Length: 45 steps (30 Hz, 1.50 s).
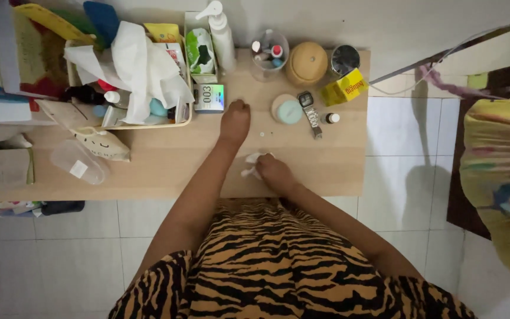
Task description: Organizing and sorting various personal care items, medicine boxes, and tissues on a desk surface.
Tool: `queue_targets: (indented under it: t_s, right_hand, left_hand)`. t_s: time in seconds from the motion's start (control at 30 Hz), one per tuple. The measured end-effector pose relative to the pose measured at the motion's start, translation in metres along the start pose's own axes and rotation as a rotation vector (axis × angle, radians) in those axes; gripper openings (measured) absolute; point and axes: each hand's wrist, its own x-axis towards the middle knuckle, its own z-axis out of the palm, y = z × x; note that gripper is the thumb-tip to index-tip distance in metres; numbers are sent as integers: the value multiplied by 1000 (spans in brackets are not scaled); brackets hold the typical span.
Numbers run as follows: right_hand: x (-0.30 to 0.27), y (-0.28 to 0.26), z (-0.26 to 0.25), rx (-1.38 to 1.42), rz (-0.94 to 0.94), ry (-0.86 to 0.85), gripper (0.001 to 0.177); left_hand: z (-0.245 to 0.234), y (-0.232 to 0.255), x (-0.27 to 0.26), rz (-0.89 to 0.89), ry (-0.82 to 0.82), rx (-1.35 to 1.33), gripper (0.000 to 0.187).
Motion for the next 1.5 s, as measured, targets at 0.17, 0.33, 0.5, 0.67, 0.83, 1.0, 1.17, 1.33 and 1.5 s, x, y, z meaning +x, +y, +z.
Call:
queue_targets:
  t_s: [0.17,0.33,0.5,0.67,0.83,1.0,1.17,1.33,1.5]
  right_hand:
    - [-22,6,-5,15,125,116,12]
    - [-51,20,-29,121,142,207,17]
    - [-65,17,-77,158,194,121,23]
    - [-71,43,-99,711,557,365,10]
    - [-24,46,-116,948,644,494,12]
    - [78,47,-138,468,336,493,14]
    - [172,75,-72,114,321,497,12]
    - [190,60,-109,496,577,338,20]
    - [180,55,-104,378,382,626,16]
  left_hand:
    - [3,11,-30,-13,-175,-391,16]
    - [-65,32,-36,32,-306,-524,16]
    - [-34,38,-51,79,-184,-557,18]
    - [-65,58,-39,-106,-481,-888,32]
    - [-94,41,-31,-351,-396,-935,35]
    - [-153,19,-5,-447,-64,-741,28]
    - [-200,-11,64,-202,336,-476,27]
    - [-211,-26,129,-530,74,-272,63]
    - [-194,-32,169,-383,454,-17,43]
